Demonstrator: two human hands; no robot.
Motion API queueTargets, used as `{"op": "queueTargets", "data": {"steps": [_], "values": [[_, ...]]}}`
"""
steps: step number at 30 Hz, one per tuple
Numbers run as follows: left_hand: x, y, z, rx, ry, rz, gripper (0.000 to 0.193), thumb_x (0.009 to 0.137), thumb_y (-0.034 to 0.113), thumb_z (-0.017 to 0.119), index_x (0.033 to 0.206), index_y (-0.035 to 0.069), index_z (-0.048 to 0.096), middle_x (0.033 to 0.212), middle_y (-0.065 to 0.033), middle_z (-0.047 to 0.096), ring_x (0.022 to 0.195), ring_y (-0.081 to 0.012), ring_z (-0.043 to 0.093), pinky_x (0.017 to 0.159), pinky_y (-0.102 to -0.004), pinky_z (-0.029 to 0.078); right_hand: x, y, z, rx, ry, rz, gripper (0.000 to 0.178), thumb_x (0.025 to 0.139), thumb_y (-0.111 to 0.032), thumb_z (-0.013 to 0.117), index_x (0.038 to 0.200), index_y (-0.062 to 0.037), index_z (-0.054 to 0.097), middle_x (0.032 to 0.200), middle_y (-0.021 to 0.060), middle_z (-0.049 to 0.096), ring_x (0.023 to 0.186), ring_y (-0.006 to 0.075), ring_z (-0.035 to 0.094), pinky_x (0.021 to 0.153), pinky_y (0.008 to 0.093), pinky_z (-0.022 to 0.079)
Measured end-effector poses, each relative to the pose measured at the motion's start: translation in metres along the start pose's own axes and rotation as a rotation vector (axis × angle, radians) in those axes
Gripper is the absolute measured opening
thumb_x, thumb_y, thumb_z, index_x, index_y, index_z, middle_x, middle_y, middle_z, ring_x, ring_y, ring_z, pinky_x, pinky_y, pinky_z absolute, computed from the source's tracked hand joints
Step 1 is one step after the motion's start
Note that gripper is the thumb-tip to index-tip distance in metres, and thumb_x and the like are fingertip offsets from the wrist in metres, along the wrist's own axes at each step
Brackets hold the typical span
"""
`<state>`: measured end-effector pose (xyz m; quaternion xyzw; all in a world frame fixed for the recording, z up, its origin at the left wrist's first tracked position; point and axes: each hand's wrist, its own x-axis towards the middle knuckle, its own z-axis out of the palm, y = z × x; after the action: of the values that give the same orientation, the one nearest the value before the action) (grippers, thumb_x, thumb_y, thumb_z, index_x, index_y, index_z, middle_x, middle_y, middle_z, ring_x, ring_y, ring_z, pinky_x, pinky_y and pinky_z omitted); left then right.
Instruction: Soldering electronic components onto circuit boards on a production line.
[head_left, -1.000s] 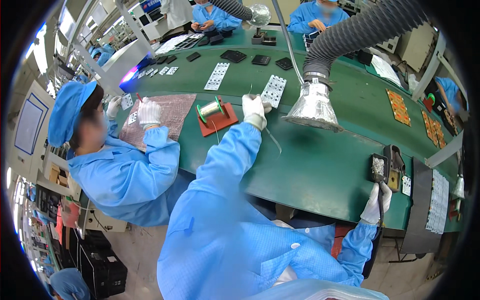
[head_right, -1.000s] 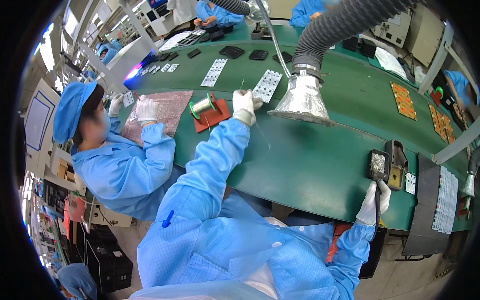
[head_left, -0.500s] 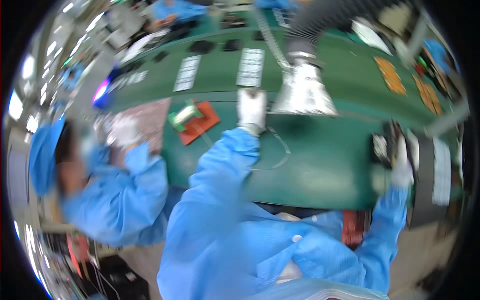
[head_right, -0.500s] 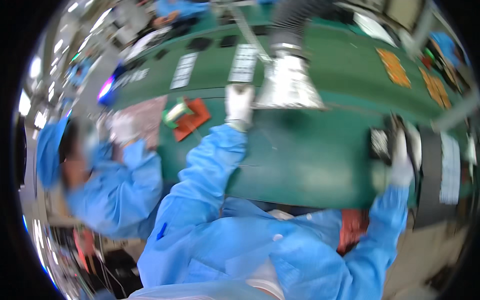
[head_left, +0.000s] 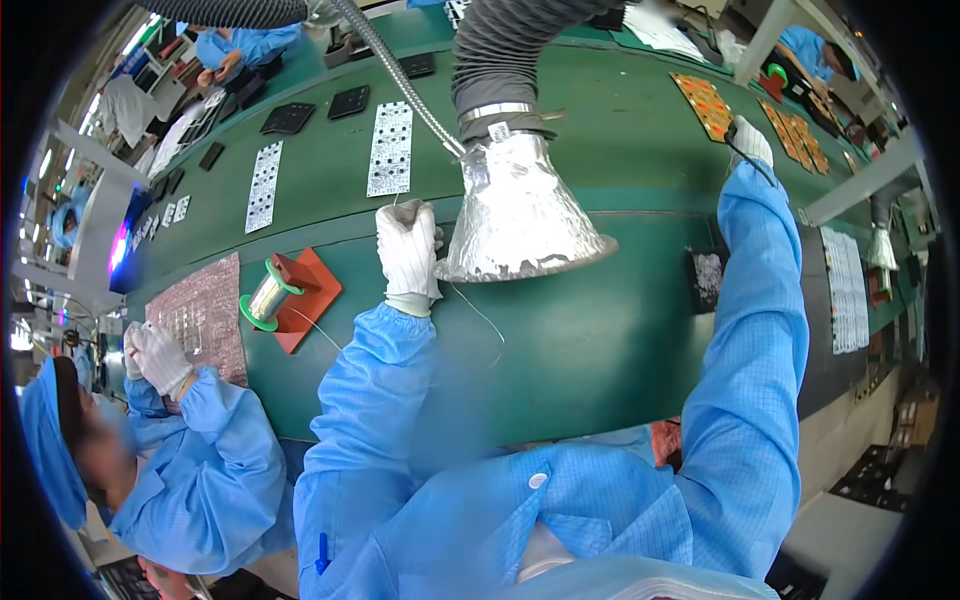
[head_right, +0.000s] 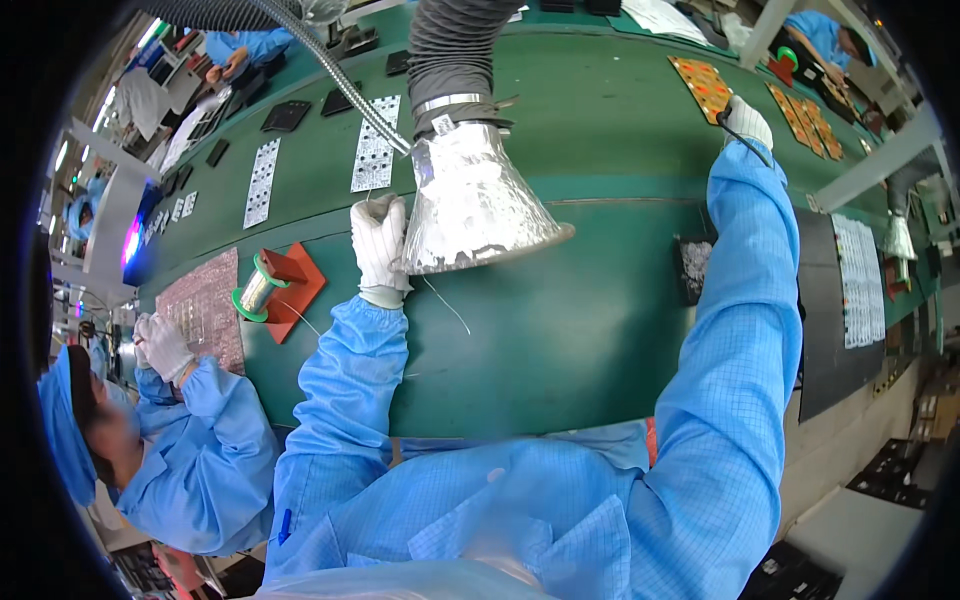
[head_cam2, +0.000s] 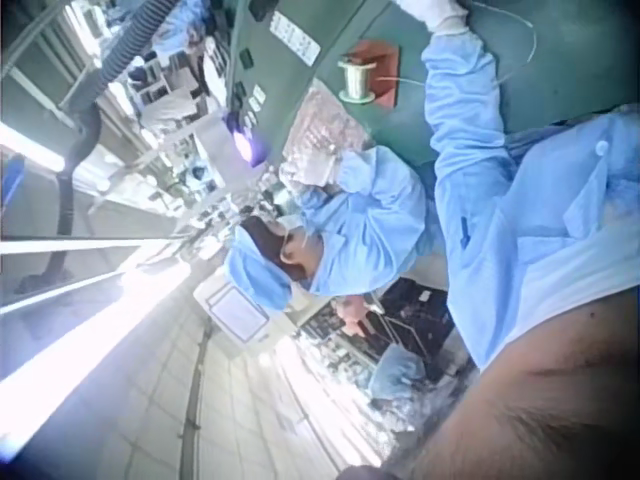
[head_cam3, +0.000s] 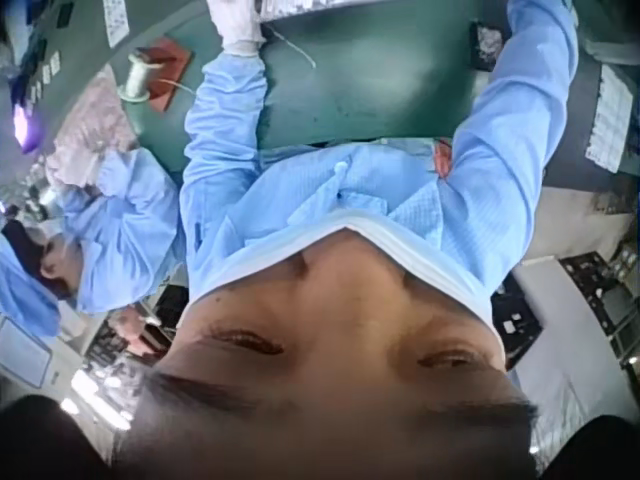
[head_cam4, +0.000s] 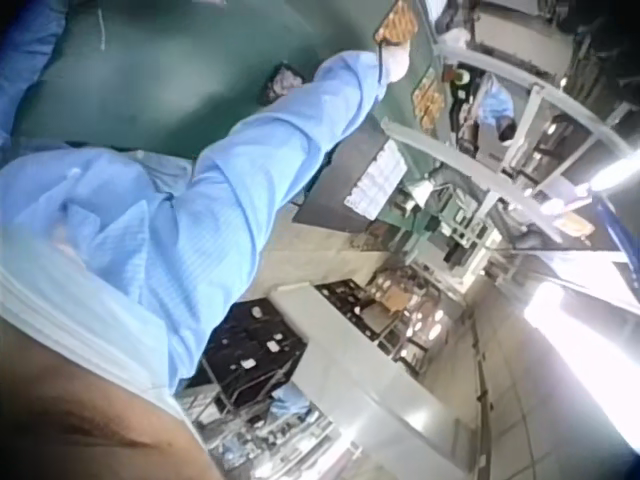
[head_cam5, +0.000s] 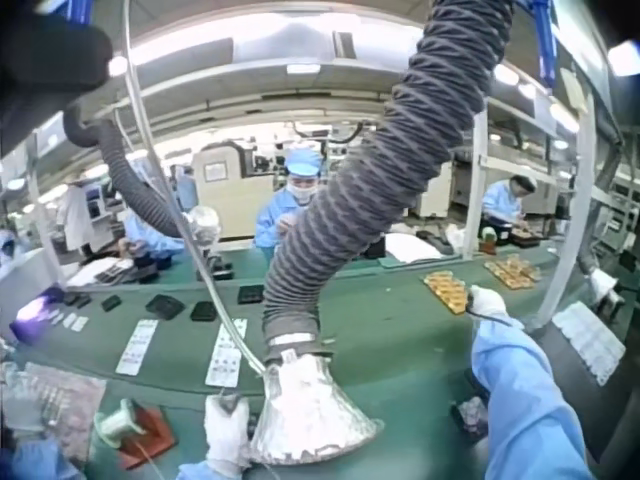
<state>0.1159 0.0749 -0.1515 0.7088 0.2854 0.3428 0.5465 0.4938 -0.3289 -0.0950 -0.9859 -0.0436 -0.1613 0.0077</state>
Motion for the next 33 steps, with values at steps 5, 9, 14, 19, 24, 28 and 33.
{"op": "queueTargets", "data": {"steps": [5,9,14,19,24,28,33], "values": [[0.003,-0.003,0.002,0.032,-0.025,0.002,0.026,0.087,0.016,0.064,0.1,-0.002,0.051,0.081,-0.0075,0.06,0.06,-0.0112,0.057,0.054,-0.0266,0.049,0.031,-0.02,0.045,-0.014,-0.105,-0.052,0.028,0.086,-0.028,0.063,0.108,-0.0125,0.057,0.102,0.0178,0.068,0.1,0.0361,0.064,0.083,0.0481,0.05],[0.004,-0.004,0.004,0.057,-0.038,0.002,0.026,0.087,0.017,0.064,0.099,-0.002,0.051,0.082,-0.0081,0.06,0.06,-0.0109,0.057,0.053,-0.0264,0.049,0.049,-0.027,0.066,-0.141,-0.165,-0.042,0.021,0.09,-0.023,0.057,0.108,-0.011,0.057,0.108,0.0161,0.067,0.103,0.0347,0.064,0.085,0.0485,0.05],[0.004,-0.002,0.005,0.05,-0.031,0.132,0.027,0.088,0.017,0.063,0.101,-0.003,0.051,0.085,-0.0098,0.062,0.061,-0.0121,0.058,0.054,-0.0269,0.05,0.051,-0.04,0.071,-0.188,-0.139,-0.034,0.029,0.097,-0.024,0.041,0.119,-0.011,0.054,0.112,0.0179,0.066,0.107,0.0342,0.063,0.086,0.0475,0.05],[0.005,0.003,0.005,0.156,-0.012,-0.038,0.031,0.087,0.02,0.064,0.103,-0.005,0.054,0.087,-0.0125,0.066,0.062,-0.0148,0.062,0.057,-0.0295,0.051,0.055,-0.031,0.023,-0.021,-0.041,0.049,0.031,0.095,-0.032,0.047,0.12,-0.0147,0.052,0.114,0.0178,0.066,0.109,0.0383,0.061,0.086,0.0513,0.049],[0.005,-0.002,0.002,0.514,-0.012,0.42,0.032,0.087,0.025,0.064,0.099,-0.004,0.058,0.088,-0.0144,0.063,0.079,-0.0252,0.061,0.075,-0.038,0.048,0.058,0.015,-0.052,0.078,0.322,-0.085,0.026,0.089,-0.031,0.057,0.111,-0.0171,0.058,0.101,0.0217,0.065,0.094,0.0394,0.063,0.077,0.0507,0.05],[0.007,-0.013,0.001,0.195,0.0,0.123,0.039,0.084,0.033,0.068,0.094,-0.003,0.058,0.088,-0.0159,0.061,0.081,-0.0283,0.058,0.077,-0.0381,0.046,0.006,0.054,-0.111,0.613,0.4,-0.313,0.023,0.088,-0.017,0.058,0.11,-0.0087,0.061,0.101,0.0105,0.066,0.095,0.023,0.062,0.084,0.0348,0.047],[0.012,-0.026,0.001,0.243,-0.017,0.189,0.04,0.086,0.033,0.063,0.093,-0.006,0.054,0.089,-0.0196,0.061,0.08,-0.0303,0.06,0.077,-0.041,0.046,-0.154,0.073,-0.167,0.714,0.336,-0.18,0.027,0.083,-0.014,0.051,0.106,-0.004,0.062,0.099,0.0062,0.063,0.093,0.0164,0.058,0.085,0.0296,0.046]]}}
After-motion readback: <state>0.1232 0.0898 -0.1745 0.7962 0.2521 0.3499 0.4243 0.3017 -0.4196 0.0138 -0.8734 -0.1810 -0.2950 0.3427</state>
